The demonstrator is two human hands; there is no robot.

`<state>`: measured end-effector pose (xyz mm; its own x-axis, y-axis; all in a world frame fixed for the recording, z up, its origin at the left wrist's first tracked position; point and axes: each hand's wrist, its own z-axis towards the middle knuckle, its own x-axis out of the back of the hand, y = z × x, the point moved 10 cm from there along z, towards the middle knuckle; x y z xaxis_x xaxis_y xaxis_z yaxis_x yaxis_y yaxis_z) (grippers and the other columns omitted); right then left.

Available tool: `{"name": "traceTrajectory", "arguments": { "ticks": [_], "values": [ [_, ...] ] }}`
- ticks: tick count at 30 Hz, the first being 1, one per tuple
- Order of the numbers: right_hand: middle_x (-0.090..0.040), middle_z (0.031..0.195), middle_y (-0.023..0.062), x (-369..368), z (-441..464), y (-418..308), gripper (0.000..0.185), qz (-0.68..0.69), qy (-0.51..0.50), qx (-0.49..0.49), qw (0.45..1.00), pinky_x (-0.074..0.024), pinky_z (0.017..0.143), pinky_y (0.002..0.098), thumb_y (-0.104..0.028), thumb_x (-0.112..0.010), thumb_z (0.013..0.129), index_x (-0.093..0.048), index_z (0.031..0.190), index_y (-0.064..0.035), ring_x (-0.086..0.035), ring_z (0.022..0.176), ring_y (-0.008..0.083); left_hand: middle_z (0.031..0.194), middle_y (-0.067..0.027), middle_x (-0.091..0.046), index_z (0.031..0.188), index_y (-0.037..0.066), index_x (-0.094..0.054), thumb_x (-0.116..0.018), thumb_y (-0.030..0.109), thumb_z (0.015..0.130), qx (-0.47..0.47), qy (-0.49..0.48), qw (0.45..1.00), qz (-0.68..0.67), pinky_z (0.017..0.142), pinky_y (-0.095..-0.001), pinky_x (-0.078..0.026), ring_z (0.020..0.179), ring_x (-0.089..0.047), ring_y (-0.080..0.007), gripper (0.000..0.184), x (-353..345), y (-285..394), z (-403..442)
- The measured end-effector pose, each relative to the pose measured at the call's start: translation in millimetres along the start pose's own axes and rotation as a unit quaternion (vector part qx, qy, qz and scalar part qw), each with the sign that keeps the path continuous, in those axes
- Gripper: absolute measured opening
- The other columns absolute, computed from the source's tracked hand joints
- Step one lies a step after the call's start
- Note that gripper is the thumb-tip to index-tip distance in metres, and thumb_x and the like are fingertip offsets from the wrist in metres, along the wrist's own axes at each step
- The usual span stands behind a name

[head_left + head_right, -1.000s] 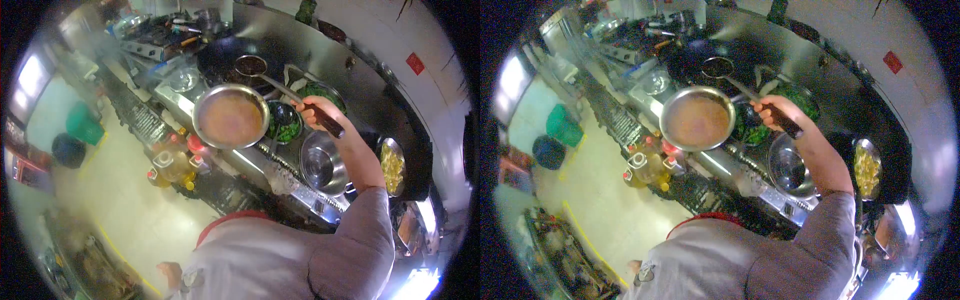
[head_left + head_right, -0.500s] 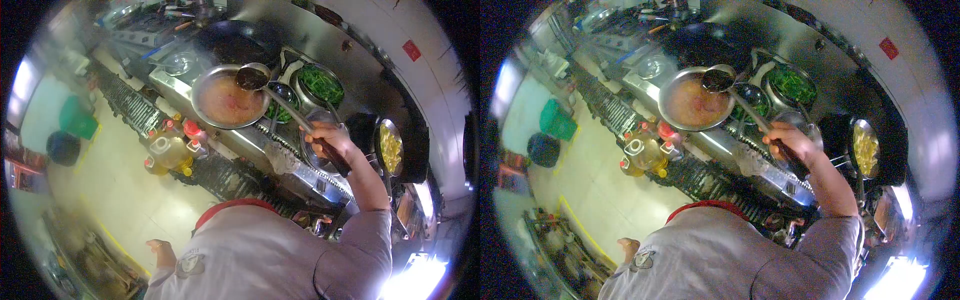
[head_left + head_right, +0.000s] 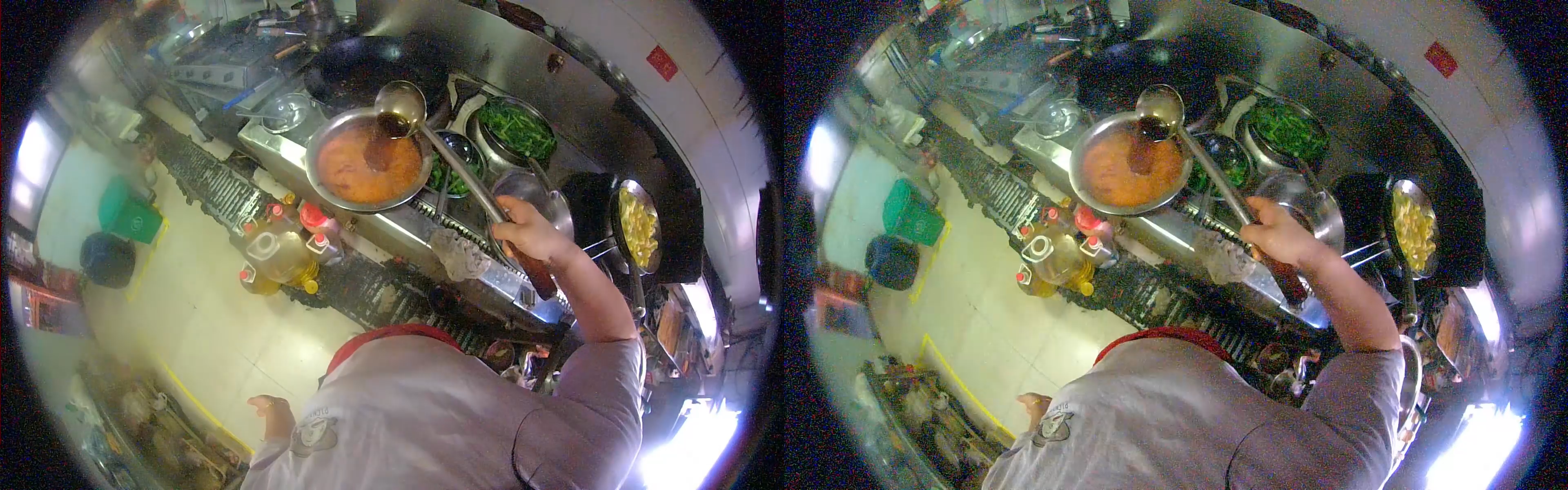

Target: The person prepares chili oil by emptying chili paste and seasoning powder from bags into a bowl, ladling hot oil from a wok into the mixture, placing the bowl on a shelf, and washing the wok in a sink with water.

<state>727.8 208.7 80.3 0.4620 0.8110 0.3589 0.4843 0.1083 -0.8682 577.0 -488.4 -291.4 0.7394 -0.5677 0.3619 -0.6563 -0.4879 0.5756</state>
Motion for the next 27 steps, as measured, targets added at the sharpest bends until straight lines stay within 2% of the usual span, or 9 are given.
{"name": "traceTrajectory", "arguments": {
  "ticks": [8, 11, 14, 15, 16, 18, 19, 22, 27],
  "values": [
    [-0.053, 0.064, 0.005, 3, 7, -4, 0.053, -0.192, -0.01, 0.068, 0.979, -0.0404, 0.044, 0.0272, -0.007, -0.056, 0.079, -0.037, 0.127, 0.0053, -0.05, 0.047, 0.0121, 0.14, -0.0094, -0.037, 0.139, 0.016, -0.028, -0.028, 0.071, 0.076, 0.002, -0.056, 0.998, 0.015, 0.1, -0.0441, -0.03, 0.12, -0.044, -0.0275, 0.085, -28, -14, 20],
    [-0.053, 0.068, 0.0046, 5, 26, 15, 0.057, -0.02, -0.08, 0.04, 0.996, -0.039, 0.042, 0.0258, -0.006, -0.054, 0.08, -0.032, 0.131, 0.0043, -0.05, 0.047, 0.011, 0.14, -0.0092, -0.038, 0.139, 0.016, -0.029, -0.027, 0.073, 0.075, 0.005, -0.09, 0.996, 0.026, 0.099, -0.0437, -0.03, 0.12, -0.045, -0.0271, 0.086, -44, -21, 26],
    [-0.052, 0.073, 0.0032, 11, 35, -13, 0.059, 0.13, -0.107, -0.062, 0.984, -0.0363, 0.039, 0.0231, -0.007, -0.053, 0.08, -0.028, 0.133, 0.0029, -0.047, 0.046, 0.0086, 0.139, -0.0089, -0.039, 0.139, 0.017, -0.029, -0.026, 0.075, 0.074, 0.005, -0.133, 0.99, 0.04, 0.098, -0.0433, -0.03, 0.119, -0.046, -0.0267, 0.088, -57, -30, 32],
    [-0.052, 0.076, 0.0024, 15, 45, -20, 0.05, 0.189, -0.106, -0.06, 0.974, -0.0334, 0.037, 0.0217, -0.009, -0.051, 0.081, -0.032, 0.127, 0.0012, -0.043, 0.044, 0.0069, 0.139, -0.0088, -0.039, 0.139, 0.017, -0.03, -0.026, 0.076, 0.074, 0.005, -0.149, 0.988, 0.043, 0.098, -0.0431, -0.03, 0.118, -0.046, -0.0265, 0.088, -62, -34, 35],
    [-0.053, 0.079, 0.003, 25, 67, -18, 0.034, 0.207, -0.095, -0.043, 0.973, -0.0316, 0.035, 0.0216, -0.01, -0.05, 0.082, -0.04, 0.114, -0.0023, -0.042, 0.043, 0.0067, 0.139, -0.0087, -0.039, 0.139, 0.018, -0.03, -0.025, 0.077, 0.073, 0.006, -0.166, 0.985, 0.046, 0.098, -0.043, -0.03, 0.118, -0.047, -0.0264, 0.089, -66, -39, 40],
    [-0.046, 0.052, 0.0021, 26, 101, -39, 0.012, 0.261, -0.143, -0.025, 0.954, -0.034, 0.034, 0.0245, -0.014, -0.057, 0.08, -0.051, 0.084, -0.0042, -0.046, 0.041, 0.0109, 0.139, -0.0085, -0.04, 0.139, 0.018, -0.03, -0.025, 0.078, 0.073, 0.007, -0.188, 0.981, 0.054, 0.098, -0.0427, -0.03, 0.118, -0.047, -0.0261, 0.09, -65, -48, 51],
    [-0.047, 0.052, 0.003, 34, 126, -42, 0.01, 0.219, -0.108, -0.023, 0.969, -0.0353, 0.035, 0.026, -0.013, -0.056, 0.079, -0.051, 0.08, -0.004, -0.046, 0.04, 0.0125, 0.139, -0.0084, -0.04, 0.14, 0.018, -0.03, -0.024, 0.078, 0.072, 0.011, -0.198, 0.978, 0.062, 0.097, -0.0426, -0.031, 0.117, -0.048, -0.026, 0.09, -61, -57, 57],
    [-0.052, 0.054, 0.007, 48, 207, -47, 0.013, 0.093, -0.02, 0.01, 0.995, -0.0398, 0.039, 0.0313, -0.013, -0.057, 0.076, -0.053, 0.07, -0.003, -0.05, 0.041, 0.0174, 0.128, -0.0084, -0.051, 0.141, 0.015, -0.022, -0.024, 0.077, 0.076, 0.044, -0.148, 0.983, 0.102, 0.087, -0.043, -0.04, 0.094, -0.058, -0.0275, 0.09, -16, -73, 32],
    [-0.06, 0.064, 0.0153, 68, 314, -31, 0.015, -0.133, 0.117, 0.056, 0.983, -0.0453, 0.048, 0.0364, -0.011, -0.058, 0.07, -0.058, 0.071, 0.0043, -0.059, 0.051, 0.0244, 0.129, -0.0089, -0.05, 0.141, 0.015, -0.022, -0.025, 0.075, 0.077, 0.037, -0.063, 0.995, 0.066, 0.089, -0.0434, -0.038, 0.097, -0.056, -0.0274, 0.088, 83, -96, -1]
  ]
}}
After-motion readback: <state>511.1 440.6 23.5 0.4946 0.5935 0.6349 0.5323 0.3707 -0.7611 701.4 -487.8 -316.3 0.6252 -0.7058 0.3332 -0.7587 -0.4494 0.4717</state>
